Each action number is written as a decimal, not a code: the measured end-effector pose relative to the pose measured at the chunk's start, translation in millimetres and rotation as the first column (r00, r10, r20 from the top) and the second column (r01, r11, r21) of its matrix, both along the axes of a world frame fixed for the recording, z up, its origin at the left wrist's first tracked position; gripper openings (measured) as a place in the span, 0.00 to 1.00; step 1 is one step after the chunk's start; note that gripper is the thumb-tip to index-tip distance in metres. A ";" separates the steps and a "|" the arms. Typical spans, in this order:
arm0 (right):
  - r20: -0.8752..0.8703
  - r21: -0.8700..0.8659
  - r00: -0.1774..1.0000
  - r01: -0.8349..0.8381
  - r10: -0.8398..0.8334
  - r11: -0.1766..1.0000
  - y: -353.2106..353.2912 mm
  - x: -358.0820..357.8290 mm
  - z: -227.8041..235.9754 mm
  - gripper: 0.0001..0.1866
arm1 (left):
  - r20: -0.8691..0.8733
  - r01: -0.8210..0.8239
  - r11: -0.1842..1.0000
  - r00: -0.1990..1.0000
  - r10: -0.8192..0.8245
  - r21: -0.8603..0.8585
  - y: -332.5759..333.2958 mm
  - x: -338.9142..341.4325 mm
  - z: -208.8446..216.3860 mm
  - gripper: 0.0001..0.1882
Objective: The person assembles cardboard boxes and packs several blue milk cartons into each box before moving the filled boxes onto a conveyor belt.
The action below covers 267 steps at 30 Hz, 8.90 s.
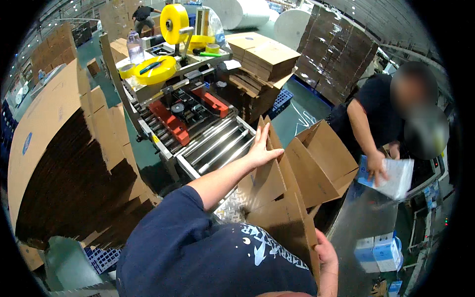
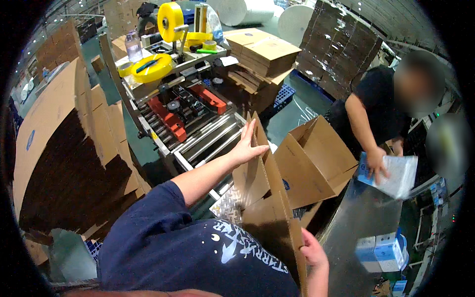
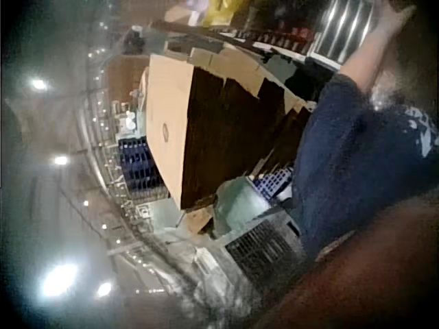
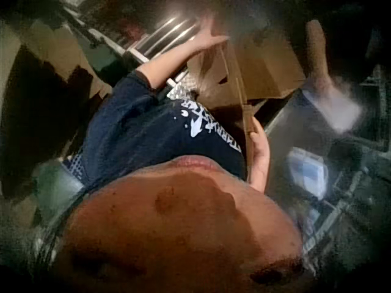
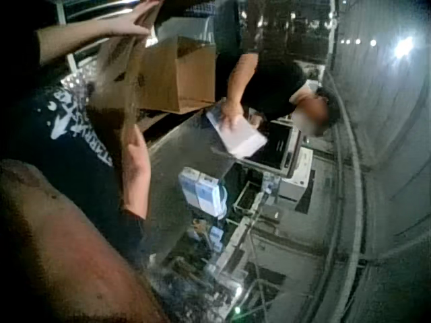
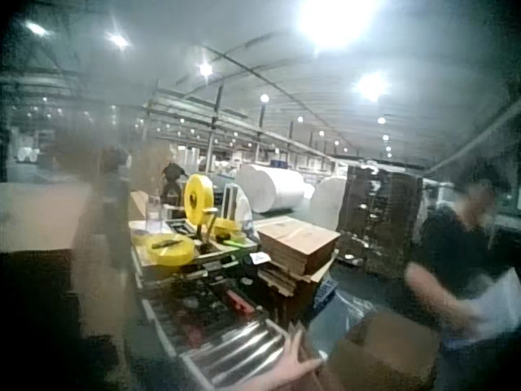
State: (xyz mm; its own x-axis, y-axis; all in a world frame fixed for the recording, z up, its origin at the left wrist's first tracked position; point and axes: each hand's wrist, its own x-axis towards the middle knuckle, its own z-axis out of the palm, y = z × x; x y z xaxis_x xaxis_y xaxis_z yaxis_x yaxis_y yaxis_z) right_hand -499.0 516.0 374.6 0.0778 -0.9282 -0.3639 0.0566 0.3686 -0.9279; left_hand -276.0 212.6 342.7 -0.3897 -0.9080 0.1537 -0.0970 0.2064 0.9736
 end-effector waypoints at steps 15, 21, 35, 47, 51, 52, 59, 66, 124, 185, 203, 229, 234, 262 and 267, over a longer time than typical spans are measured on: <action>-0.850 -0.518 0.261 -0.245 -0.458 0.820 -148.3 43.4 -51.7 0.32 | 0.926 0.895 0.393 -0.054 -0.373 0.210 -26.5 34.8 11.1 0.45; -0.835 0.319 0.322 -0.377 0.446 0.870 -141.7 16.2 -44.9 0.29 | 0.408 0.852 -0.427 -0.520 -0.750 0.302 12.4 48.7 53.8 0.47; -0.986 -0.161 0.028 -0.344 -0.161 0.925 -153.9 49.1 -30.8 0.29 | 0.487 0.236 0.957 0.824 -0.290 0.171 -27.4 132.5 -59.2 0.32; -0.116 0.204 0.638 0.766 -0.761 0.610 -13.5 -118.9 -107.9 0.33 | 0.102 0.108 0.507 0.924 -0.370 0.855 33.1 98.5 -302.3 0.21; 0.175 0.293 0.675 0.659 -0.717 0.692 -24.3 -34.5 -143.1 0.36 | -0.020 0.112 0.921 0.993 -0.113 0.373 -65.8 186.2 -167.4 0.09; 0.202 0.295 0.702 0.622 -0.683 0.726 -32.6 -17.6 -155.6 0.37 | 0.178 0.064 0.954 0.977 -0.120 0.292 -85.5 201.5 -119.4 0.10; 0.154 -0.096 0.854 0.513 -0.496 0.853 -109.6 40.2 -60.8 0.33 | -0.016 0.942 0.333 0.332 -0.943 -0.036 -5.4 70.8 3.6 0.20; -0.376 0.191 0.746 0.643 -0.550 0.741 -49.0 -53.9 -47.5 0.27 | 0.877 0.805 0.591 0.315 -0.364 -0.044 24.1 42.5 -51.1 0.22; -0.952 -0.039 -0.296 0.373 0.079 0.927 71.8 -409.5 0.6 0.50 | 0.886 0.999 -0.011 0.040 -0.461 -0.050 222.2 -272.9 -127.5 0.39; 0.120 -0.178 0.356 0.926 -0.927 0.332 248.8 -241.6 -63.5 0.42 | -0.283 0.842 0.064 0.250 -0.926 0.535 206.5 -401.1 -48.6 0.30; -0.549 0.027 0.756 0.441 -0.355 0.897 72.4 -51.1 22.1 0.28 | 0.298 0.996 0.044 0.019 -0.954 0.079 3.4 -239.9 188.2 0.42; -0.972 -0.227 -0.191 0.642 -0.134 0.732 120.9 -342.3 7.4 0.30 | 0.473 0.941 0.210 0.062 -0.879 0.266 132.2 -319.9 -70.3 0.22; -0.992 -0.028 -0.096 0.808 0.084 0.588 103.0 -418.3 -15.7 0.31 | 0.816 0.959 0.100 0.278 -0.507 -0.265 187.6 -386.5 -118.1 0.29; -0.912 -0.405 -0.222 0.610 -0.344 0.681 140.9 -368.7 2.7 0.32 | 0.942 0.956 0.233 0.233 -0.242 -0.177 198.2 -478.8 -110.2 0.30; -0.990 -0.137 -0.133 0.817 -0.048 0.560 102.9 -486.7 -39.6 0.28 | 0.922 0.943 0.234 0.293 -0.252 -0.236 197.8 -477.5 -115.8 0.31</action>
